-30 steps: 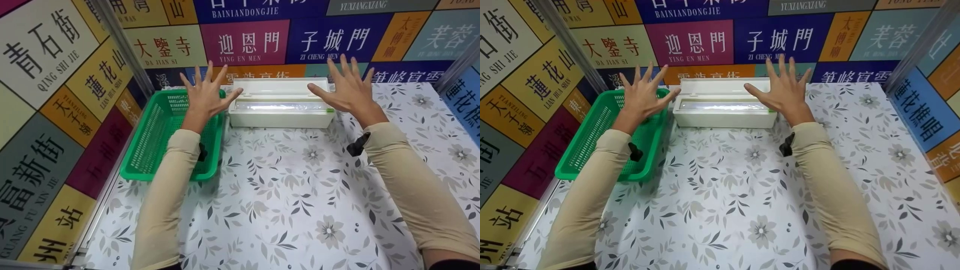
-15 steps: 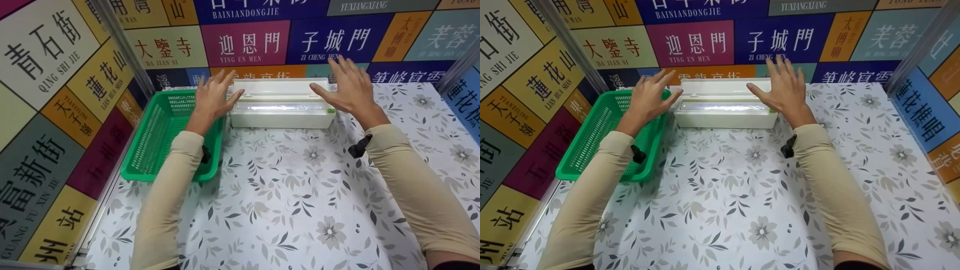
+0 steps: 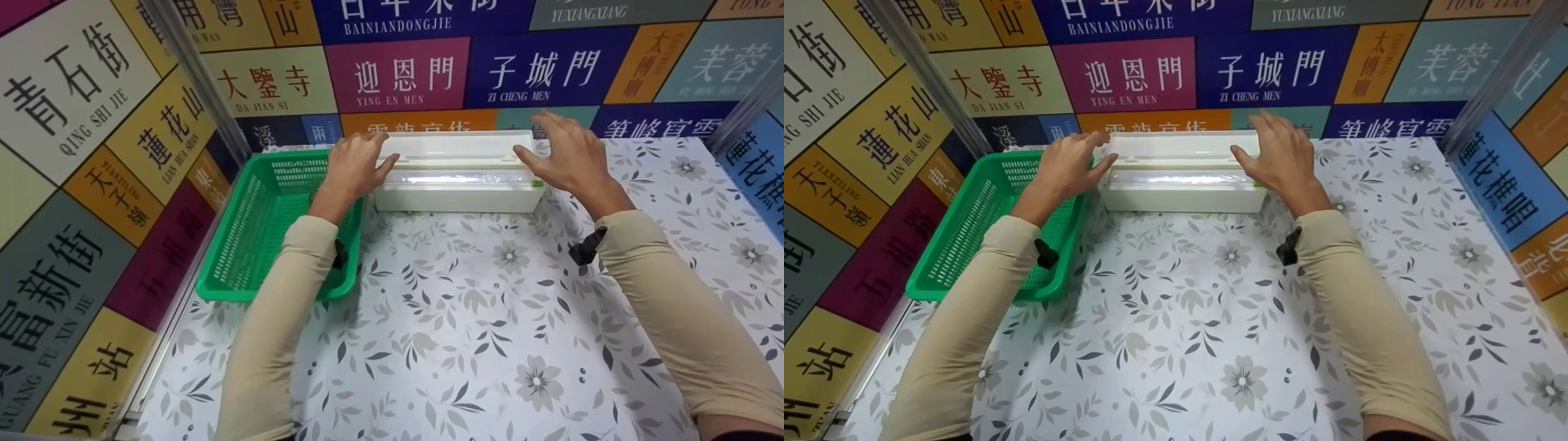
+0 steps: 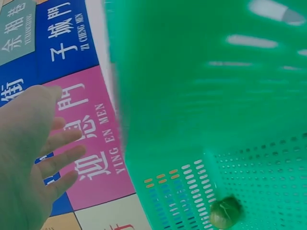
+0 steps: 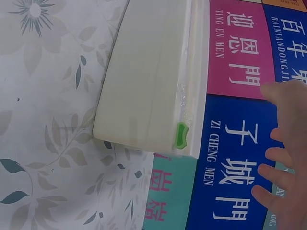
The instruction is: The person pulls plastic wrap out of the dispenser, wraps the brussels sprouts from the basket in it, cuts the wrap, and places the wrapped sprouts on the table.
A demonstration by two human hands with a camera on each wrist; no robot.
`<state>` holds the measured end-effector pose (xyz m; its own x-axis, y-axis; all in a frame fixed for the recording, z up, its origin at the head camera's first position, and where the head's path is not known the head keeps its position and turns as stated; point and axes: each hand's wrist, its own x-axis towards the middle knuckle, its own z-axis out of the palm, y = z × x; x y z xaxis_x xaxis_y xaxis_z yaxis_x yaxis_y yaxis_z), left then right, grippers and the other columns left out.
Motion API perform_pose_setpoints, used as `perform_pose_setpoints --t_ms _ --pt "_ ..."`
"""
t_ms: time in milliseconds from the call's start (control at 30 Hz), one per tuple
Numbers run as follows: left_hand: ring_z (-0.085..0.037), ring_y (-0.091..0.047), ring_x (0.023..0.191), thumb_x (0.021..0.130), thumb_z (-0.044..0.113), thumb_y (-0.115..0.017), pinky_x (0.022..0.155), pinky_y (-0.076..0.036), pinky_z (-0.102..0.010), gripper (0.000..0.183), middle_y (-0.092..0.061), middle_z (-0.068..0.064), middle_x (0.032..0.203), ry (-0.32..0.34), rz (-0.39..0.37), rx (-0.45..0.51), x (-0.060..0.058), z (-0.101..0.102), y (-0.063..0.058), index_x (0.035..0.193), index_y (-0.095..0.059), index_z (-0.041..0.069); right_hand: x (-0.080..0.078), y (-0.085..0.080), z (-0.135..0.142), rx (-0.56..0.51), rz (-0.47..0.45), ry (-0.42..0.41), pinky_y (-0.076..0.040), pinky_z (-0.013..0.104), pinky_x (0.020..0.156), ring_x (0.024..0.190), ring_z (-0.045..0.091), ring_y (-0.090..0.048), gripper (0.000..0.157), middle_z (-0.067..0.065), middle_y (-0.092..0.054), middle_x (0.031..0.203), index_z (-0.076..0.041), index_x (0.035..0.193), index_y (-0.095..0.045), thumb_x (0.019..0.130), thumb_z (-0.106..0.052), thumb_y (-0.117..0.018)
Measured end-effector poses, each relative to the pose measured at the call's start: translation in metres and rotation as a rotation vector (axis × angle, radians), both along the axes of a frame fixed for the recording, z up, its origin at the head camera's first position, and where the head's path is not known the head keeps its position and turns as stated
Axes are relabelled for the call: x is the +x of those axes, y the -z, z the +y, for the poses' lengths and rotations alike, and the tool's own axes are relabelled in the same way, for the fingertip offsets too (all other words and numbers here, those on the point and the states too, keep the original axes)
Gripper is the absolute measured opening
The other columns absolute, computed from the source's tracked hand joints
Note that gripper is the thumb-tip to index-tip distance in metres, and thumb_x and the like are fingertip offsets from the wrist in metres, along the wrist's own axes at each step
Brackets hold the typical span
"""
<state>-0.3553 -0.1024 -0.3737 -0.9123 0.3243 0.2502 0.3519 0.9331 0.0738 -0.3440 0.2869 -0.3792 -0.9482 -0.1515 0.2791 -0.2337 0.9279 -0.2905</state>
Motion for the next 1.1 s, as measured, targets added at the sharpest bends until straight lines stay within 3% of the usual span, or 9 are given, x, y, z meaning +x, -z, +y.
perform_pose_setpoints --t_ms 167,300,433,600,700,900,1100 --pt "-0.034 -0.074 0.117 0.110 0.048 -0.059 0.103 -0.061 -0.050 0.049 -0.076 -0.012 0.133 0.011 -0.001 0.041 -0.002 0.007 -0.006 0.145 -0.065 0.015 -0.001 0.004 0.003 0.011 -0.034 0.002 -0.040 0.078 0.115 0.154 0.049 -0.044 0.072 0.018 -0.045 0.170 -0.018 0.165 -0.045 0.106 -0.056 -0.058" --pt "-0.029 -0.075 0.111 0.110 0.040 -0.061 0.096 -0.063 -0.047 0.038 -0.079 -0.007 0.126 0.022 -0.052 0.054 -0.003 0.015 -0.007 0.137 -0.072 0.016 -0.001 0.007 0.001 0.003 -0.052 -0.008 -0.044 0.077 0.110 0.150 0.050 -0.048 0.069 0.020 -0.048 0.167 -0.019 0.166 -0.044 0.106 -0.049 -0.061" --pt "-0.027 -0.074 0.108 0.108 0.031 -0.065 0.096 -0.064 -0.046 0.028 -0.079 -0.006 0.122 0.030 -0.118 0.033 -0.004 0.023 -0.006 0.129 -0.077 0.016 0.000 0.010 -0.001 0.006 -0.060 -0.036 -0.053 0.071 0.097 0.137 0.047 -0.060 0.058 0.020 -0.061 0.155 -0.016 0.157 -0.056 0.106 -0.042 -0.063" --pt "-0.026 -0.073 0.102 0.107 0.021 -0.067 0.096 -0.064 -0.046 0.018 -0.080 -0.006 0.117 0.047 -0.141 0.012 -0.006 0.029 -0.001 0.118 -0.080 0.015 0.003 0.014 0.002 0.051 -0.081 -0.081 -0.057 0.064 0.082 0.116 0.042 -0.069 0.041 0.019 -0.073 0.131 -0.010 0.137 -0.073 0.105 -0.034 -0.065" --pt "-0.025 -0.074 0.101 0.106 0.017 -0.066 0.094 -0.064 -0.045 0.017 -0.081 -0.006 0.115 0.052 -0.150 0.007 -0.006 0.031 0.002 0.114 -0.082 0.014 0.004 0.017 0.006 0.062 -0.103 -0.089 -0.055 0.065 0.081 0.112 0.041 -0.069 0.038 0.019 -0.075 0.124 -0.009 0.132 -0.076 0.104 -0.032 -0.065" --pt "-0.027 -0.075 0.107 0.104 0.013 -0.069 0.097 -0.064 -0.046 0.018 -0.080 -0.008 0.119 0.031 -0.177 -0.016 -0.007 0.030 0.011 0.117 -0.082 0.012 0.001 0.021 0.011 0.064 -0.183 -0.096 -0.054 0.065 0.084 0.113 0.042 -0.069 0.039 0.020 -0.074 0.126 -0.008 0.134 -0.075 0.103 -0.033 -0.068" --pt "-0.031 -0.071 0.115 0.103 0.014 -0.073 0.102 -0.062 -0.048 0.023 -0.077 -0.012 0.126 -0.001 -0.244 -0.061 -0.008 0.032 0.013 0.124 -0.080 0.011 0.000 0.024 0.012 0.064 -0.185 -0.106 -0.054 0.064 0.085 0.111 0.042 -0.069 0.039 0.020 -0.074 0.126 -0.008 0.133 -0.075 0.102 -0.033 -0.071"
